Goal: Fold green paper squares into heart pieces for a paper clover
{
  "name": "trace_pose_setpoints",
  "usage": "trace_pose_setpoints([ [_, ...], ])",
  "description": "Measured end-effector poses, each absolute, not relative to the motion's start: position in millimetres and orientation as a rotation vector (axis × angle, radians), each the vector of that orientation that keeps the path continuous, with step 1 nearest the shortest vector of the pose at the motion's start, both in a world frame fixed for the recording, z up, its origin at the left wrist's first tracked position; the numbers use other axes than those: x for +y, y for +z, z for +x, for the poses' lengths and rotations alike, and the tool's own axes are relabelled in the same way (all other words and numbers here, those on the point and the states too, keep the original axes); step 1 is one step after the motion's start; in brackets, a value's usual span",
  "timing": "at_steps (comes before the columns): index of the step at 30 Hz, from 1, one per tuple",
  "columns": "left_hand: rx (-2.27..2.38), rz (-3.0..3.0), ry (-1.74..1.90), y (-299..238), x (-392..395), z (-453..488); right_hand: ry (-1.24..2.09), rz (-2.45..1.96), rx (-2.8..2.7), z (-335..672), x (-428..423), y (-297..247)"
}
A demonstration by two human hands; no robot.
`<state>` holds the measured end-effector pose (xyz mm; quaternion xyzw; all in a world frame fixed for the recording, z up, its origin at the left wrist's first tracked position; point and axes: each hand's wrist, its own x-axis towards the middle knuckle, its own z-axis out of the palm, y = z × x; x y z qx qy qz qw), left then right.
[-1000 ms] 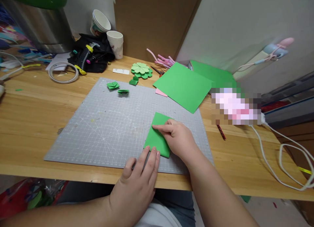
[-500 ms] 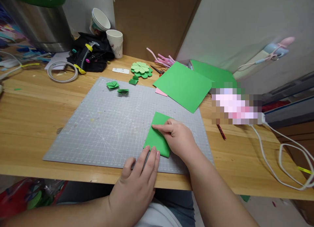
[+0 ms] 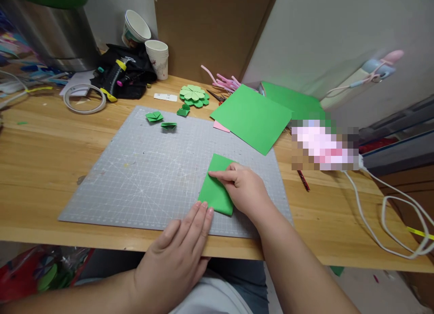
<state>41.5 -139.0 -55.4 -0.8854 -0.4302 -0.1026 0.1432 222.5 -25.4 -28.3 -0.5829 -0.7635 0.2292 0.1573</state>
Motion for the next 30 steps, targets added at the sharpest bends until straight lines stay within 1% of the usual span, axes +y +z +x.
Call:
trace_pose_setpoints([
  [8,-1.321,-2.789,-0.418,-46.2,-133.2,9.9,0.601,-1.668,-2.233,222.2,-24.0,-27.8],
  [13,-1.634,-2.9,-0.567,-23.4,-110.6,7.9,0.569,-1.697,-2.266,222.2,-23.4,-25.5],
  [16,-1.697,-2.973,-0.515,-12.5,-83.6,14.3,0.547,-1.685,-2.283,222.7,-23.8,-25.2],
  [21,-1.544,-3.068,-0.359,-7.3,-47.9,24.8,0.522,-1.676,-2.281,222.9,-23.2,-26.6],
  [30,-1.474,-3.018,-0.27,-14.9,-40.5,21.8,0.503,-1.684,-2.184,224.3,-20.2,-30.2],
])
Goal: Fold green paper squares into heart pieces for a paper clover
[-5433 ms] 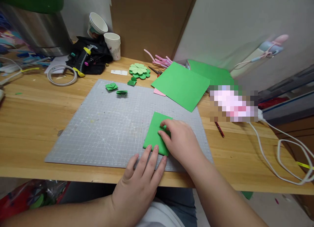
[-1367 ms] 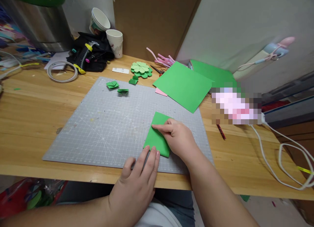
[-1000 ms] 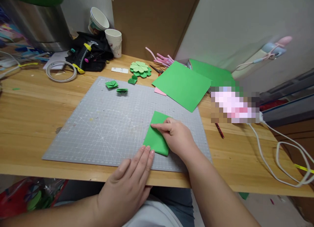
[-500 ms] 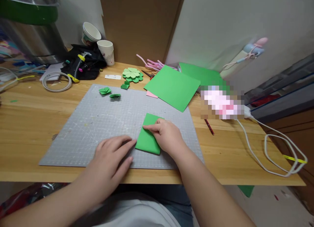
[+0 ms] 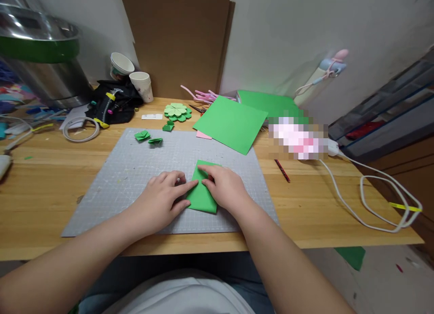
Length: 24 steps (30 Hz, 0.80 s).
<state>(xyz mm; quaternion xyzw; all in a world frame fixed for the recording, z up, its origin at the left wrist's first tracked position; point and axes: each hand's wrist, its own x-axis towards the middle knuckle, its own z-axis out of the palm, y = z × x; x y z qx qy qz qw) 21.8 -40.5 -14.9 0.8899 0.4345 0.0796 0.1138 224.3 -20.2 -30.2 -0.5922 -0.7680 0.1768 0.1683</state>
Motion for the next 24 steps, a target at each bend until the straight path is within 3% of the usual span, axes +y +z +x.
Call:
trace_pose_setpoints([
  [7,1.23,2.566,0.263,-17.0,-34.3,15.4,0.366,-1.658,-2.106,216.9,-40.6,-14.4],
  [14,1.19,2.534,0.257,-16.6,-33.0,13.5,0.338,-1.305,-2.37,205.7,-88.2,-3.1],
  [24,1.195,2.508,0.277,-16.6,-34.9,13.5,0.244,-1.185,-2.598,213.2,-79.8,0.5],
])
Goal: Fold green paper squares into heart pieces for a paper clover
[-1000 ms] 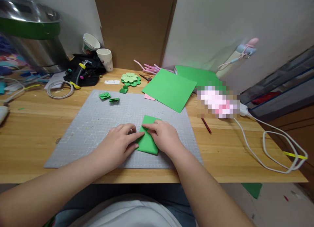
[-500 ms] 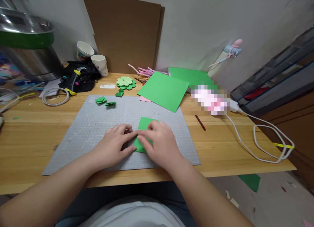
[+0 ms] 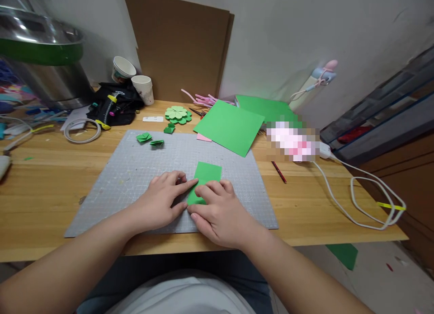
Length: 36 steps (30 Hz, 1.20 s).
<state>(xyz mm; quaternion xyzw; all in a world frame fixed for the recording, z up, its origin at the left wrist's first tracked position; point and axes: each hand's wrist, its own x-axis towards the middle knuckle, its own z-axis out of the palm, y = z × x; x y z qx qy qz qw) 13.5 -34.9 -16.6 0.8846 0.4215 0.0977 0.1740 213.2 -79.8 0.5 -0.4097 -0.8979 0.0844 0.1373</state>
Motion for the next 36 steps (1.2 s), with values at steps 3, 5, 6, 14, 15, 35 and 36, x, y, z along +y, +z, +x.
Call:
trace_pose_setpoints([
  [3,1.204,2.508,0.286,-15.8,-35.9,14.3,0.228,-1.187,-2.641,212.4,-78.4,3.5],
  [5,1.208,2.508,0.288,-15.3,-36.4,14.6,0.196,-1.165,-2.663,213.8,-78.2,4.2],
  [6,1.21,2.507,0.288,-15.0,-36.6,14.7,0.18,-1.152,-2.673,215.3,-78.4,4.2],
  [14,1.215,2.493,0.291,-15.0,-36.6,14.6,0.095,-1.15,-2.69,236.6,-87.1,2.1],
  [15,1.214,2.492,0.29,-15.2,-36.5,14.8,0.088,-1.154,-2.69,239.6,-88.8,2.3],
  [35,1.196,2.542,0.336,-18.2,-38.4,14.4,0.264,-1.456,-2.436,250.4,-95.2,-2.2],
  [36,1.187,2.545,0.346,-18.0,-39.3,14.5,0.26,-1.457,-2.46,247.1,-92.6,-5.8],
])
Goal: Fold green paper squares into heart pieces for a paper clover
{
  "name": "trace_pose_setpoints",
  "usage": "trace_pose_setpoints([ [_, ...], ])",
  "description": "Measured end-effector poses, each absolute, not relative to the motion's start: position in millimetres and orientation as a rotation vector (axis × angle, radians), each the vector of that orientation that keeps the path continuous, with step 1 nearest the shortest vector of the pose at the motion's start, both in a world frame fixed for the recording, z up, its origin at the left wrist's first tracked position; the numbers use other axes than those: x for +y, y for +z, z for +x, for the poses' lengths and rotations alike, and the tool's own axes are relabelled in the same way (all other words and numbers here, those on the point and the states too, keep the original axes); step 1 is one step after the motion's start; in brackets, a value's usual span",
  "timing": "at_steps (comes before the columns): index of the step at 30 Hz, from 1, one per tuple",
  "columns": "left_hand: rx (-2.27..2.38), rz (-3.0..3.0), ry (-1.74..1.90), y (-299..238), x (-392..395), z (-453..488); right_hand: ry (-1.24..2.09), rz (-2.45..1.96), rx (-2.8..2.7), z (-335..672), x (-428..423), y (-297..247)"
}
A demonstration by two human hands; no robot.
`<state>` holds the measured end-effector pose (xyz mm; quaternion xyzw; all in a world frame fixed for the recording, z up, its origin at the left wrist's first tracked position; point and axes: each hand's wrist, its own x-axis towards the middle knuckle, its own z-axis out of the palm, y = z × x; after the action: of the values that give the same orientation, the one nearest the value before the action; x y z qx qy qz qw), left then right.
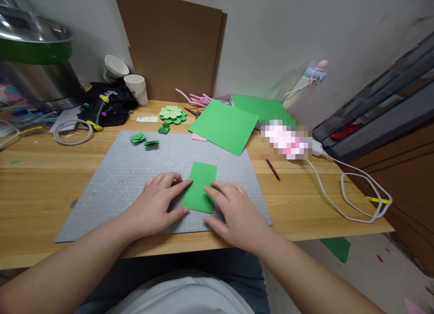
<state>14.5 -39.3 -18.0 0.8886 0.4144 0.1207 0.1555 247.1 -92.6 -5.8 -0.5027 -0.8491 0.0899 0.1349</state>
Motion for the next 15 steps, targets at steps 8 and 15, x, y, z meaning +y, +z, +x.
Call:
trace_pose_setpoints([
  [8,1.058,2.534,0.375,-13.0,-41.9,16.2,0.026,-1.29,-2.663,233.4,-78.2,-3.0],
  [15,1.062,2.52,0.445,-14.8,-42.0,18.9,-0.065,-1.294,-2.813,218.1,-81.6,4.3],
])
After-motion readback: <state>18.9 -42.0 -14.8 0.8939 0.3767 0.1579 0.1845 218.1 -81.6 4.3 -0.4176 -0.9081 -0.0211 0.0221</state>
